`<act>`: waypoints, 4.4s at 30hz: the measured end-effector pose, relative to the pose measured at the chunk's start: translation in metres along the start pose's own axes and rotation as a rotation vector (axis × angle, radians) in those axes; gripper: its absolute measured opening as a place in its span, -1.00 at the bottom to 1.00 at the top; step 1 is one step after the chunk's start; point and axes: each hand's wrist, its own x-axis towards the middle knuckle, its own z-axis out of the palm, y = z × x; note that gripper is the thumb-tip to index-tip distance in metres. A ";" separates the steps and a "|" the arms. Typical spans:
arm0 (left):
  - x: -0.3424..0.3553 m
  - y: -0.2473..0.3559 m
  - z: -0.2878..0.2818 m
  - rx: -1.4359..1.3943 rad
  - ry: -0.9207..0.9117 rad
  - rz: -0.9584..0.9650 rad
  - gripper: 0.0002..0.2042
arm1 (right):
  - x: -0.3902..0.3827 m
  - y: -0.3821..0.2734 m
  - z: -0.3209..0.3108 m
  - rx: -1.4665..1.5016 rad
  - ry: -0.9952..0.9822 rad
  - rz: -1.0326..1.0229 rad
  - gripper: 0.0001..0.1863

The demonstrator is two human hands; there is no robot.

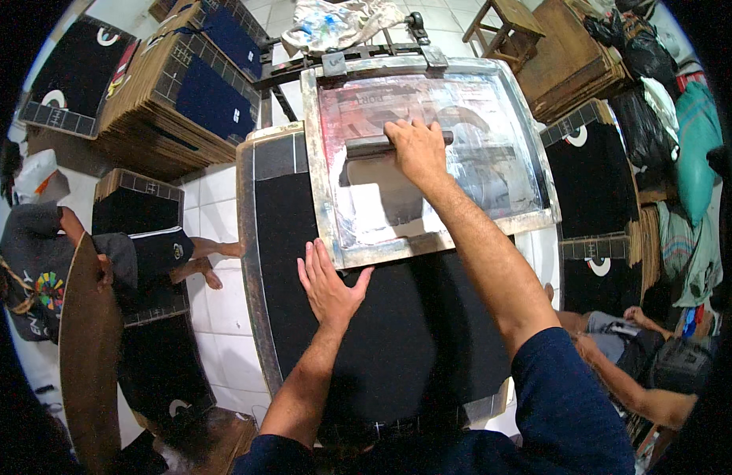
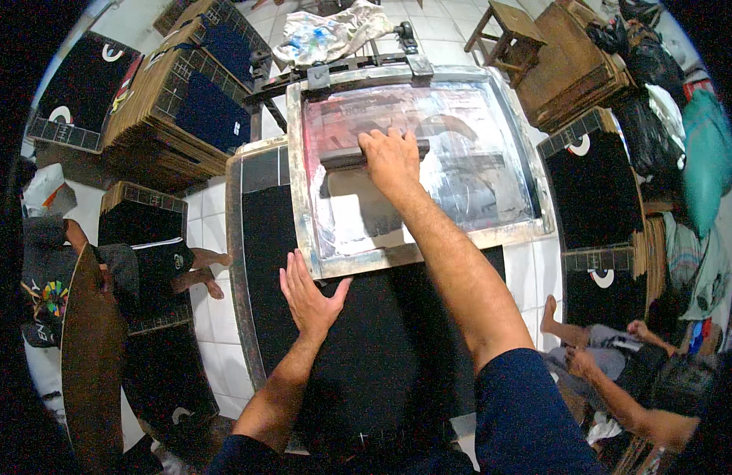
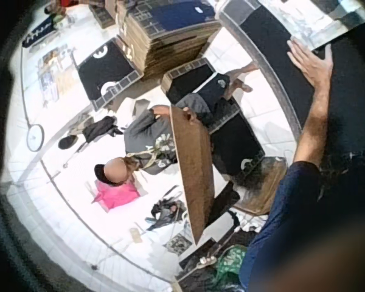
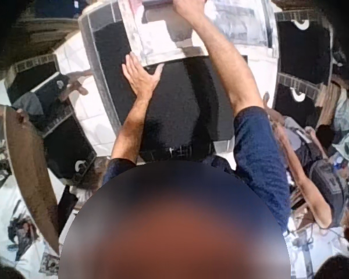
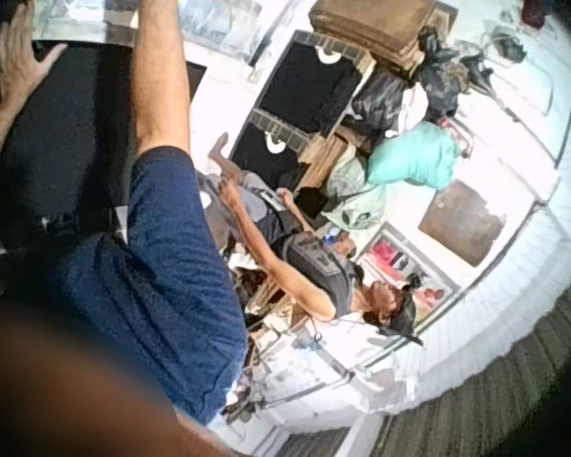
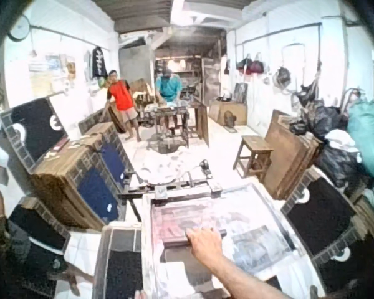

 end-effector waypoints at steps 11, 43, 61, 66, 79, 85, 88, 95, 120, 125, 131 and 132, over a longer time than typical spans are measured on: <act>0.002 0.002 -0.002 0.002 -0.024 0.000 0.17 | -0.073 -0.009 -0.040 0.084 -0.183 -0.083 -0.78; -0.001 0.003 0.022 -0.509 0.165 -0.131 0.10 | -0.145 -0.023 -0.053 0.166 -0.029 -0.008 -0.73; -0.002 -0.003 0.037 -0.508 0.296 0.089 0.10 | -0.128 -0.024 -0.059 0.088 -0.013 0.006 -0.67; -0.001 -0.002 0.039 -0.462 0.322 0.119 0.04 | -0.121 -0.022 -0.059 0.078 -0.006 -0.010 -0.60; 0.003 -0.003 0.040 -0.411 0.315 0.109 -0.04 | -0.080 -0.008 -0.065 0.164 -0.097 -0.042 -0.77; 0.004 -0.002 0.037 -0.419 0.297 0.100 -0.04 | -0.098 -0.006 -0.064 0.205 -0.270 -0.058 -0.62; 0.003 -0.002 0.036 -0.421 0.273 0.094 -0.04 | -0.078 0.007 -0.046 0.194 -0.202 -0.052 -0.64; 0.005 -0.001 0.035 -0.410 0.278 0.089 -0.01 | 0.041 0.035 -0.010 0.212 -0.206 0.002 -0.51; 0.142 0.091 -0.130 -0.942 0.628 0.078 0.23 | -0.014 0.011 -0.203 -0.038 0.595 -0.230 -0.36; 0.168 0.118 -0.181 -1.038 0.644 0.068 0.19 | 0.054 0.012 -0.275 0.031 0.374 -0.050 -0.18; 0.012 0.140 -0.203 -1.102 0.562 -0.098 0.10 | 0.088 0.020 -0.300 0.005 0.496 -0.063 -0.12; -0.020 0.139 -0.209 -1.110 0.527 -0.129 0.12 | 0.091 0.021 -0.296 -0.020 0.560 -0.091 -0.10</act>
